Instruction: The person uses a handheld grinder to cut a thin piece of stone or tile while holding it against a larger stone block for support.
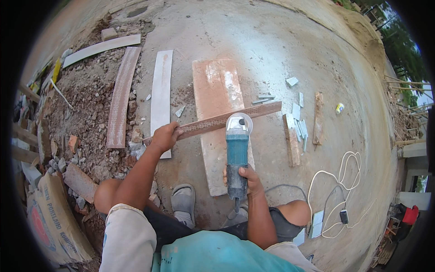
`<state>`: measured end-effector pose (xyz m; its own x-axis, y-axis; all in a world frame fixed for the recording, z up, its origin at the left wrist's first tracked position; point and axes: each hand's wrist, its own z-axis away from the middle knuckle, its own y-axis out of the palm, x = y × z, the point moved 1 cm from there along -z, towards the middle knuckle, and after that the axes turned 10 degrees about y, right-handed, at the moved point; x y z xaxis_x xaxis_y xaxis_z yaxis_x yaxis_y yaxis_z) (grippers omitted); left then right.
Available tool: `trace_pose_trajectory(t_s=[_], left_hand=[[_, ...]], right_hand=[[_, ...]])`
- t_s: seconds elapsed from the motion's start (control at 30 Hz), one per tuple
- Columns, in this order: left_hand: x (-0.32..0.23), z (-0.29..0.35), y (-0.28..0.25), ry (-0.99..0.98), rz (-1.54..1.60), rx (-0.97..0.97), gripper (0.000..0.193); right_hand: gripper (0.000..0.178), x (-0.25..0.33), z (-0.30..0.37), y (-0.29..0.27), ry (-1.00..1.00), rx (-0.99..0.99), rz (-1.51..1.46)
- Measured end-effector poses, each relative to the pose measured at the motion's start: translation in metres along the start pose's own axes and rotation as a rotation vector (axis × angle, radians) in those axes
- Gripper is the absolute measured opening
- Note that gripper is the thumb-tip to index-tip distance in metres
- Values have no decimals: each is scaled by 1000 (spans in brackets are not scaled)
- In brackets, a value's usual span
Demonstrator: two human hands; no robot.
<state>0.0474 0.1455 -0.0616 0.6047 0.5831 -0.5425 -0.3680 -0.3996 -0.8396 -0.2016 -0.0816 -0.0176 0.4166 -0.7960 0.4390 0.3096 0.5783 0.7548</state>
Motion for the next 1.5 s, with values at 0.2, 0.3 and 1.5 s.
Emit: trace_pose_trajectory(t_s=[0.2,0.3,1.5], left_hand=[[-20,-21,6,-194,-35,43,32],[-69,-27,16,-289,299,-26,42],[-202,-3,40,-345,881,-147,52]], right_hand=[[51,19,18,15,-42,-204,313],[55,24,15,17,-93,-272,464],[71,31,9,36,-72,-766,1039]])
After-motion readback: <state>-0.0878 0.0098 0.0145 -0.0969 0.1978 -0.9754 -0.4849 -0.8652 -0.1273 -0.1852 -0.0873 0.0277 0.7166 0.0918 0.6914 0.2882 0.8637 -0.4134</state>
